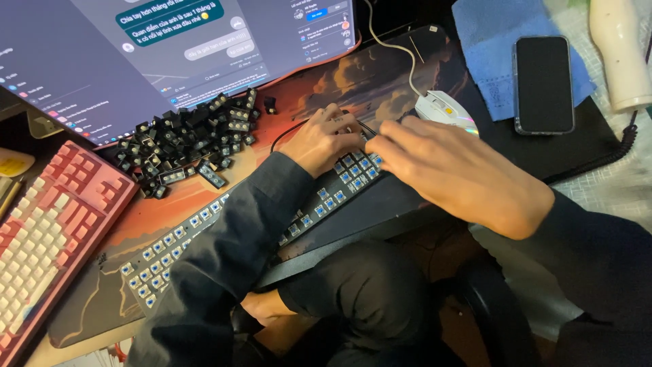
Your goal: The person is using a small tool to adjust or install components on a mechanical keyboard plate.
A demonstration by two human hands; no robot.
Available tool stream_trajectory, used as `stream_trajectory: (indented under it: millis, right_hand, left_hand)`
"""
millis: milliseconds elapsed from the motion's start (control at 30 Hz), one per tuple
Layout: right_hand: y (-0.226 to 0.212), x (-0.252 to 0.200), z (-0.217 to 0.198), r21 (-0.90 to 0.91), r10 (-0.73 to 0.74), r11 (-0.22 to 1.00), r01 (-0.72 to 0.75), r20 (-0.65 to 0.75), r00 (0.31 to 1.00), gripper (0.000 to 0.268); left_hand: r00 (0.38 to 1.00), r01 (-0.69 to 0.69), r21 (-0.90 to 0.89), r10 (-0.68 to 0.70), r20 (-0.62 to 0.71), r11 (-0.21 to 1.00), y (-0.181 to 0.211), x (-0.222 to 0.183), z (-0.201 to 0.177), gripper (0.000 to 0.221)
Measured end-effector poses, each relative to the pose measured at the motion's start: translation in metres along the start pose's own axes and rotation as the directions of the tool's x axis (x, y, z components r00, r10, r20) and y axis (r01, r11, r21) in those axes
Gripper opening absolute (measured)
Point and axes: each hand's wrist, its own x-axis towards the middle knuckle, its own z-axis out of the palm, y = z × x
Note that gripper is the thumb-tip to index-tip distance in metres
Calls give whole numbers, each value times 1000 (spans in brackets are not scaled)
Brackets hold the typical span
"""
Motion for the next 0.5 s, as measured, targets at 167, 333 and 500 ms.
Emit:
stream_trajectory:
  millis: [167,333,500]
  right_hand:
    - [1,-1,9,-19,9,1000,-9,16,1000,21]
    - [8,-1,3,-42,72,996,-76,-96,993,31]
    - [5,-4,5,-44,-10,999,12,31,999,51]
  left_hand:
    - [1000,15,49,-14,-13,999,3,-1,-17,13]
    - [998,31,93,-27,-48,995,8,-3,-20,15]
    - [1000,15,121,-14,-7,993,12,2,-20,14]
